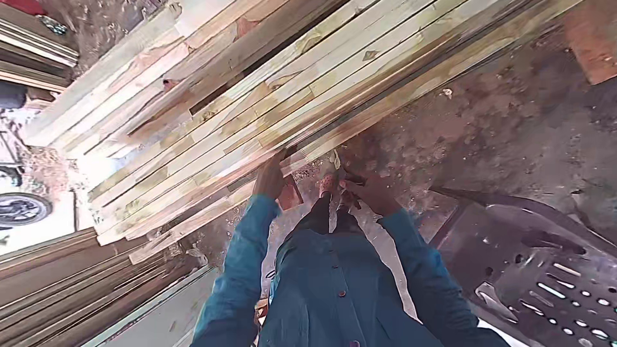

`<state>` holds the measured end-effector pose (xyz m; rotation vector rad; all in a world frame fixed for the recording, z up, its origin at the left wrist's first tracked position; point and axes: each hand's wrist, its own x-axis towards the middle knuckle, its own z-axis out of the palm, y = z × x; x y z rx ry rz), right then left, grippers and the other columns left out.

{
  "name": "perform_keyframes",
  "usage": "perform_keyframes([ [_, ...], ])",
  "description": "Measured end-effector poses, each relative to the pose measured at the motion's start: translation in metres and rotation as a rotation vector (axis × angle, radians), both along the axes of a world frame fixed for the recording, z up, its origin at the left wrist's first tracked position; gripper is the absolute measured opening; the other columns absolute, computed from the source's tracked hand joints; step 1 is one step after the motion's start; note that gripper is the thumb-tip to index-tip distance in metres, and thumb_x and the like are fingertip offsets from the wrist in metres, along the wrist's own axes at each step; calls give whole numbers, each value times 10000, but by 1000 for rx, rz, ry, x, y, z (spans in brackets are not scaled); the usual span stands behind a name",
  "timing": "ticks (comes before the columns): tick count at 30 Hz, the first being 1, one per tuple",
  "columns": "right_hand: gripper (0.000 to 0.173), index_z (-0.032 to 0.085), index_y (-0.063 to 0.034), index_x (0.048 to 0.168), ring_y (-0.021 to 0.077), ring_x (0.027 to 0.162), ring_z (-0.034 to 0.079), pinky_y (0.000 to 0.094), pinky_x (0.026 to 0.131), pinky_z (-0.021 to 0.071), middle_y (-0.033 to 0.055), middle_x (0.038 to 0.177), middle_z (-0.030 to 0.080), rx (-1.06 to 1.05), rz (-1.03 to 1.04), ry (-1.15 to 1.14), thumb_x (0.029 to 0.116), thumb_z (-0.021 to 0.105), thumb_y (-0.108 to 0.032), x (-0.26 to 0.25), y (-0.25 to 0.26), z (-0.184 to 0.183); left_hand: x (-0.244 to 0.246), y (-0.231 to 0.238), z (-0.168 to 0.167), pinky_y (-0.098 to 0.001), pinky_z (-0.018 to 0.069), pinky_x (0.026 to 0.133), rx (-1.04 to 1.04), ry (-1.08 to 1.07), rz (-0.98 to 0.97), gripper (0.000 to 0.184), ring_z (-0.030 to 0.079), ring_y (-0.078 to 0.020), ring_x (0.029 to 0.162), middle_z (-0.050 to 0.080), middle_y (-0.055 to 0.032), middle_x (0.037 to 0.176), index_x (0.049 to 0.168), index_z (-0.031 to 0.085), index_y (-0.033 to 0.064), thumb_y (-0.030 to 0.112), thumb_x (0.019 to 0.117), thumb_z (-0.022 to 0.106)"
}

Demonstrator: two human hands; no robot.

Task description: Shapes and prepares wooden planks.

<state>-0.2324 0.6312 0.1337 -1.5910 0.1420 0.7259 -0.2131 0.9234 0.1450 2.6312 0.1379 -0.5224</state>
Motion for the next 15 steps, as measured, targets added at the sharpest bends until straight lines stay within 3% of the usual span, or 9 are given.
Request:
perform_keyframes([
  [2,493,581,-102,1454,164,708,675,365,680,585,112,977,729,-222,73,-204,980,707,-154,3,16,-3,-31,35,1,-619,428,1121,37,28,46,501,559,-396,1344,577,-193,1460,1475,540,84,36,979,598],
  [3,520,562,-130,1484,229,785,713,437,756,607,147,1024,736,-331,122,-284,983,700,-163,3,26,-8,-46,58,-5,-638,416,1123,88,103,75,574,522,-413,1370,529,-201,1497,1481,521,78,102,938,705],
  [5,572,525,-153,1523,381,950,712,565,891,555,234,1086,721,-513,177,-401,970,669,-117,5,51,-16,-67,106,-19,-653,377,1147,205,219,110,762,464,-435,1415,472,-213,1546,1516,476,86,211,854,832],
  [8,630,421,-242,1590,432,996,685,588,846,560,256,1149,670,-739,178,-445,1000,621,-152,6,98,-44,-70,171,-42,-664,364,1149,309,349,63,857,488,-459,1389,509,-237,1511,1533,464,97,289,805,873],
  [11,739,318,-161,1629,507,1187,595,610,883,554,304,1444,508,-840,187,-267,964,624,-59,-31,148,-44,-72,207,-62,-668,376,1134,202,452,-12,795,502,-487,1368,555,-294,1440,1519,483,65,305,852,843],
  [12,676,371,-133,1601,506,1224,579,616,919,541,294,1482,487,-848,164,-183,972,604,-48,-40,160,-32,-71,211,-64,-662,389,1128,182,439,-23,763,515,-472,1362,568,-282,1431,1509,500,66,316,866,824],
  [13,541,490,-89,1516,481,1183,609,603,917,543,289,1405,546,-866,112,-135,985,591,-72,-41,167,-20,-71,209,-63,-656,410,1115,191,412,-23,722,540,-448,1347,585,-254,1427,1504,509,80,322,887,796],
  [14,484,538,-69,1468,461,1130,644,592,906,557,291,1331,588,-897,64,-107,989,597,-110,-37,168,-7,-76,205,-63,-651,441,1084,232,371,-16,680,582,-422,1309,617,-217,1401,1482,537,103,325,887,780],
  [15,507,503,-67,1499,456,1123,645,591,922,552,296,1314,586,-917,11,-69,1012,600,-171,-29,164,3,-82,200,-63,-642,448,1070,278,344,-6,673,598,-403,1288,629,-192,1389,1479,541,122,316,880,777],
])
